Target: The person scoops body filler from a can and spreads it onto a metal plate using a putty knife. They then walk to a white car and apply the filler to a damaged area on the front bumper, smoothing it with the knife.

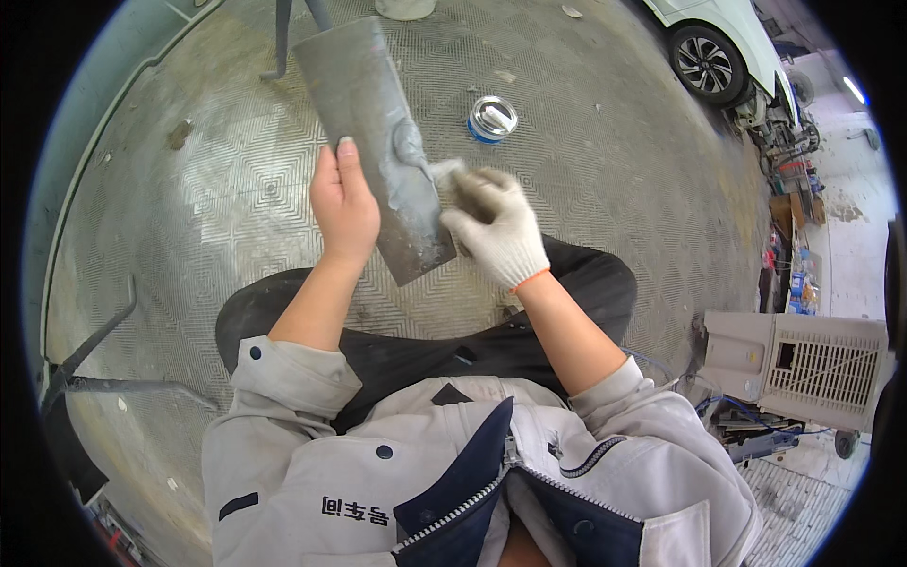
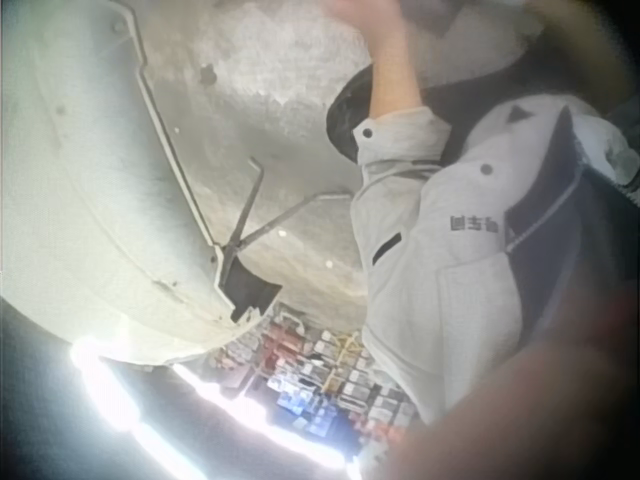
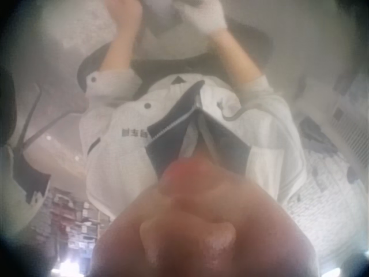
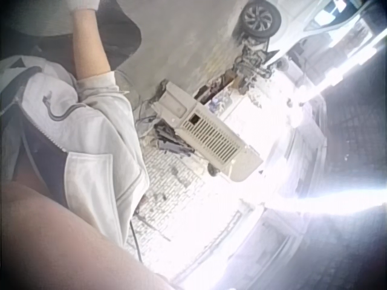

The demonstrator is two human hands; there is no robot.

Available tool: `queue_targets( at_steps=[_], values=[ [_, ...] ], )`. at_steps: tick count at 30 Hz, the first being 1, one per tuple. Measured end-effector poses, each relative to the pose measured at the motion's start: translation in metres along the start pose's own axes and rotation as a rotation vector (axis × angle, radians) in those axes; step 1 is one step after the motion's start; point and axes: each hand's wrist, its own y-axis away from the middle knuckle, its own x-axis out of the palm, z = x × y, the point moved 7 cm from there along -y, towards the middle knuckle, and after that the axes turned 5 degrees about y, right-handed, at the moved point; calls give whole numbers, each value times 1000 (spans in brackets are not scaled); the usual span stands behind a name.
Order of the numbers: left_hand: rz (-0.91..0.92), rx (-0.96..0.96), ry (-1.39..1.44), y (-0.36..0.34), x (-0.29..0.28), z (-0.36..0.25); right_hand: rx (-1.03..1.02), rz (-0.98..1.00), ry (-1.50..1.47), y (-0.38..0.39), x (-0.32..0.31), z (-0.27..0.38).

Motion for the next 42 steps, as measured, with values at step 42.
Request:
queue_targets(
  at_steps=[42],
  values=[
    [200,-46,15,-27,80,-28,350,59,-778,-2,-73,-90]
  ],
)
